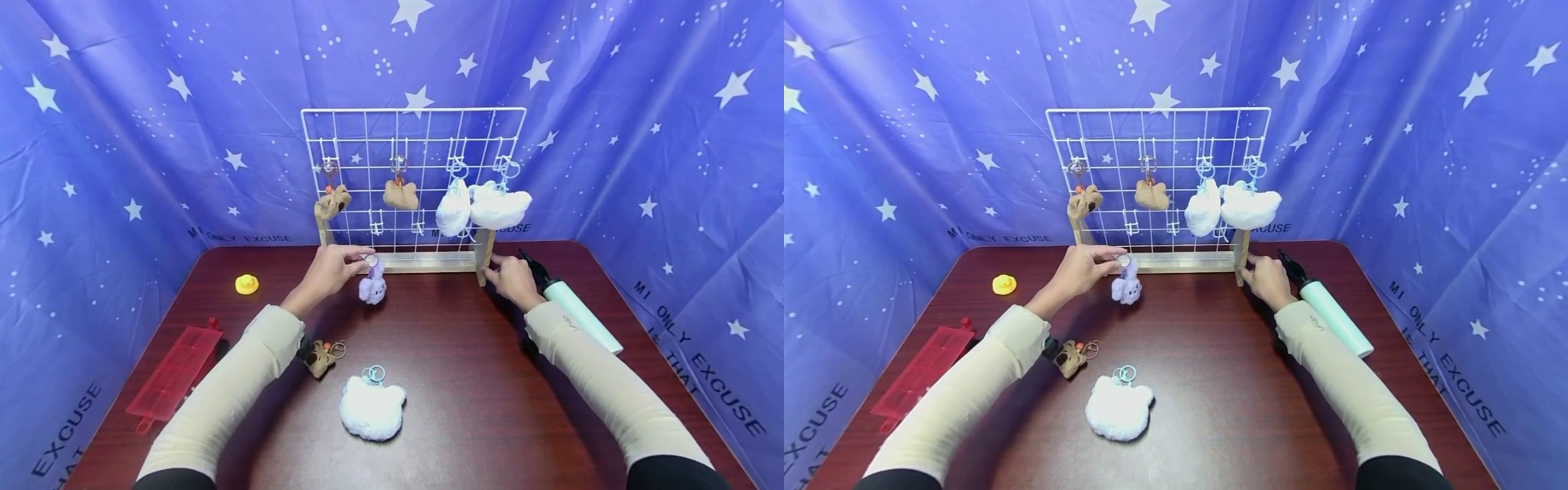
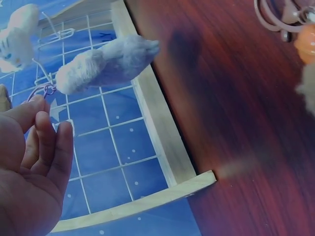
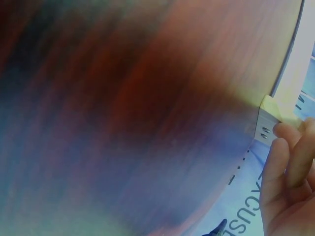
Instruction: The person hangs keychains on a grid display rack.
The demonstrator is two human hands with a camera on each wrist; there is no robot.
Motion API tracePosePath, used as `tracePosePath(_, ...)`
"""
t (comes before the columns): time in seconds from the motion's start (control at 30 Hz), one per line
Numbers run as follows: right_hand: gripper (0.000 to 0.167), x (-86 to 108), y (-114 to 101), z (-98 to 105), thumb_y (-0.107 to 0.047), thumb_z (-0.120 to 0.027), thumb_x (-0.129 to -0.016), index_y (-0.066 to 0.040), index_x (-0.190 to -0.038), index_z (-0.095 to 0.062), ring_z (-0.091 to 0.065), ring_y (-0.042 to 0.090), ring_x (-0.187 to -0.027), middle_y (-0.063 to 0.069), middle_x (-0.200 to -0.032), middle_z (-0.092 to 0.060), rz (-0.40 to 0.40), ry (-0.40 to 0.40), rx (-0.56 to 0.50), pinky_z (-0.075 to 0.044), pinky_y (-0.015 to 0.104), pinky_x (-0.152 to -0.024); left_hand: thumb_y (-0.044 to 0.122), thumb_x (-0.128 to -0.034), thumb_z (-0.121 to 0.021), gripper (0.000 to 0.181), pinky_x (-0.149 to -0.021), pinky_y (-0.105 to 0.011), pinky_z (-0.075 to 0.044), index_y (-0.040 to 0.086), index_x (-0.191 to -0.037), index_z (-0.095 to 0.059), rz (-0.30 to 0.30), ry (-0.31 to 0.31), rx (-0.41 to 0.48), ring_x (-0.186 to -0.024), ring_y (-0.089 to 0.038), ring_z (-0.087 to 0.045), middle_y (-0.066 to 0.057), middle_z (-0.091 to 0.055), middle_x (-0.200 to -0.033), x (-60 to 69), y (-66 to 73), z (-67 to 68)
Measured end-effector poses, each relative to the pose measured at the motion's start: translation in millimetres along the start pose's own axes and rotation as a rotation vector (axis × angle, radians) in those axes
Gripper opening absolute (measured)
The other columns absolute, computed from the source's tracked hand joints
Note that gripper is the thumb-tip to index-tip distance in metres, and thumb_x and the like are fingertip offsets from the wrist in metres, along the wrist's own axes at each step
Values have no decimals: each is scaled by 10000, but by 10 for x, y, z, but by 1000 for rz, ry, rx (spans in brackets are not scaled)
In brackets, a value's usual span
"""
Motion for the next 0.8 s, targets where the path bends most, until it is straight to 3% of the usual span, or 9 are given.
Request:
tracePosePath(0.4,515,3,-15,4,-310,-686,-969,-21,-1390,-613,-610,107,-457,57,-614,-715,-12,10,9,-518,353,-542,199,-890,-795,261,-622,-265,-504,179,-1151,-794,-13,37,-38,-744,-130,-700,-77,-796,-1046,-105,70,49)
tracePosePath(0.6,511,-1,-25,9,-292,-683,-972,-8,-1389,-608,-605,115,-455,81,-642,-723,-9,13,3,-475,298,-488,149,-883,-797,275,-659,-291,-527,156,-1158,-789,-10,56,-17,-780,-164,-732,-84,-799,-1026,-167,69,61)
tracePosePath(0.8,505,10,-25,9,-291,-695,-964,-19,-1382,-619,-615,122,-473,69,-634,-720,-17,15,13,-510,352,-546,155,-890,-792,280,-600,-240,-501,162,-1169,-786,14,75,5,-782,-167,-743,-73,-805,-980,-219,31,70)
Point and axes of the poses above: each hand's wrist, its own x-axis away from the middle knuckle, its own z-axis out of the back of the hand, y = z × x, the point moved 5 cm from there along -x, towards the middle knuckle
